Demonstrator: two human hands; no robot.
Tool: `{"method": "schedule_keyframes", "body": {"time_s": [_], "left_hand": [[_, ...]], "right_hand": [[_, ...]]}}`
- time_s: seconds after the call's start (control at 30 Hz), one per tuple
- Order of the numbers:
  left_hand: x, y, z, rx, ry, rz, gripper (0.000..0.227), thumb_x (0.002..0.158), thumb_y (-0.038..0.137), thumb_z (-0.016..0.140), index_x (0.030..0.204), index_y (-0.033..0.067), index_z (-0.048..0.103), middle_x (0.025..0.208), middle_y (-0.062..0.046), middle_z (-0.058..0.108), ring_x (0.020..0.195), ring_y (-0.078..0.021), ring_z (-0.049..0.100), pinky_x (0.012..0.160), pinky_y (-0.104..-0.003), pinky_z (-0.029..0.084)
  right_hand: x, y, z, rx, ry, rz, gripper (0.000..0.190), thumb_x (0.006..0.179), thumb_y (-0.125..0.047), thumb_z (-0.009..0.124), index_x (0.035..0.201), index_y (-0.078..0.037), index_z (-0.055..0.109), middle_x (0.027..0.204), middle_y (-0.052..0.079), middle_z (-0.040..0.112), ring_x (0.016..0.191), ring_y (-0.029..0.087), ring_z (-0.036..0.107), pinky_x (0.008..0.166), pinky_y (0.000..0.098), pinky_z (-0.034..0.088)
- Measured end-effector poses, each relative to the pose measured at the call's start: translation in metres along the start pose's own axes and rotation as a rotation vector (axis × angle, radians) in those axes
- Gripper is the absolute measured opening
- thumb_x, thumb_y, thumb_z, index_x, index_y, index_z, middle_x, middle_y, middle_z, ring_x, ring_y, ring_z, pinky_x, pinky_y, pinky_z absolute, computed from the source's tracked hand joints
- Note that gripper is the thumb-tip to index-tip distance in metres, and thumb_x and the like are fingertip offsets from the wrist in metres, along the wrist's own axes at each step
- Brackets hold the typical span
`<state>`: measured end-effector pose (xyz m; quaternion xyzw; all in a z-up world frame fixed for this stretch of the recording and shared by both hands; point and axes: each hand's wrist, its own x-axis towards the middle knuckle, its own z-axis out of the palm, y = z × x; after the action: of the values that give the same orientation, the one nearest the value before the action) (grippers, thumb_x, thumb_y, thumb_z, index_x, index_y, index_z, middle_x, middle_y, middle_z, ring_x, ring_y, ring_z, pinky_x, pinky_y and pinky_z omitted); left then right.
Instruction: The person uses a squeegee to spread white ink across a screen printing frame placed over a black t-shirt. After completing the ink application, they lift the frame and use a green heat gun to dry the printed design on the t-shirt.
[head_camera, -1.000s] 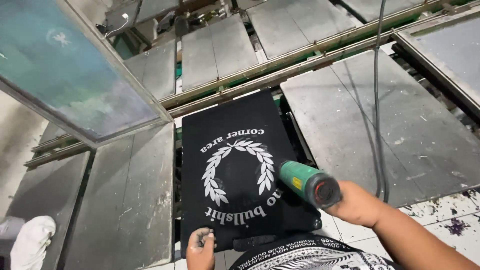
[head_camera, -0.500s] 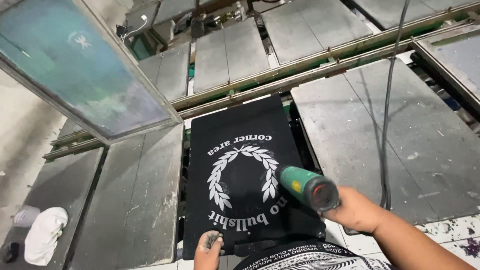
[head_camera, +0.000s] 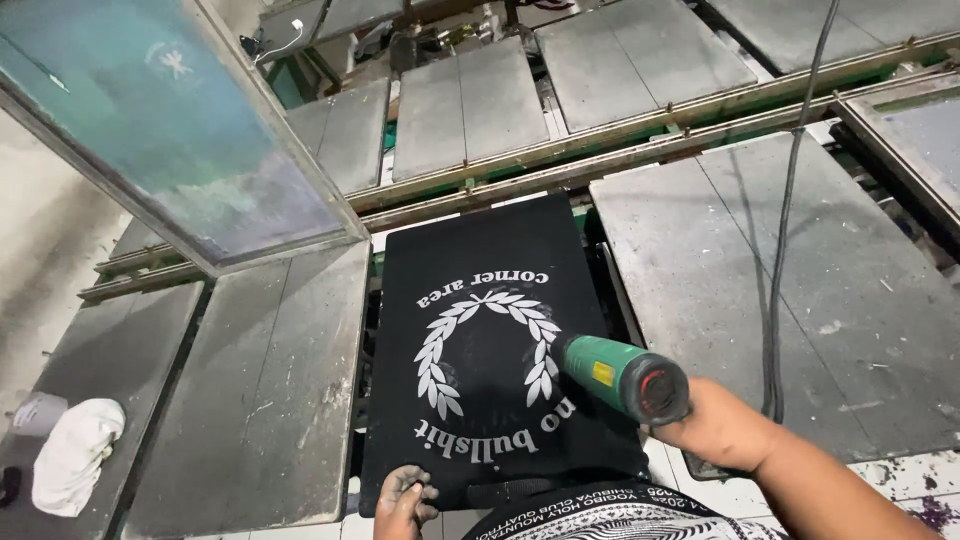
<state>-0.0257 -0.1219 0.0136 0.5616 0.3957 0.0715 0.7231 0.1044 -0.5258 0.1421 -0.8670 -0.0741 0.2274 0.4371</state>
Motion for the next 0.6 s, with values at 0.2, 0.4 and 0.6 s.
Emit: {"method": "schedule_keyframes", "body": {"time_s": [0.2,0.4,0.6], "left_hand": [[0.003,0.000,0.004,0.070,0.050,-0.047,0.020,0.086,0.011,0.050,0.103,0.0000,0.054,0.091,-0.017,0.057,0.071,-0.0273,0.057,0.057,-0.038,0.046],[-0.005,0.007,0.012,0.087,0.086,-0.039,0.017,0.084,0.007,0.052,0.099,-0.0001,0.055,0.079,-0.017,0.059,0.067,-0.0261,0.058,0.056,-0.037,0.045],[-0.007,0.011,0.017,0.065,0.101,-0.088,0.017,0.087,0.007,0.050,0.101,0.0009,0.054,0.085,-0.017,0.058,0.066,-0.0238,0.056,0.062,-0.037,0.045]], "right_hand": [[0.006,0.002,0.003,0.027,0.017,0.006,0.025,0.062,-0.022,0.073,0.086,-0.015,0.076,0.082,-0.003,0.075,0.081,0.009,0.067,0.078,0.0248,0.052],[-0.006,-0.021,-0.002,-0.008,0.053,0.086,0.017,0.067,-0.024,0.074,0.080,-0.014,0.074,0.074,-0.003,0.072,0.074,0.010,0.064,0.074,0.0233,0.050],[-0.008,-0.024,-0.003,-0.033,0.022,0.124,0.021,0.068,-0.028,0.073,0.084,-0.015,0.073,0.079,0.000,0.073,0.077,0.013,0.066,0.076,0.0249,0.052]]}}
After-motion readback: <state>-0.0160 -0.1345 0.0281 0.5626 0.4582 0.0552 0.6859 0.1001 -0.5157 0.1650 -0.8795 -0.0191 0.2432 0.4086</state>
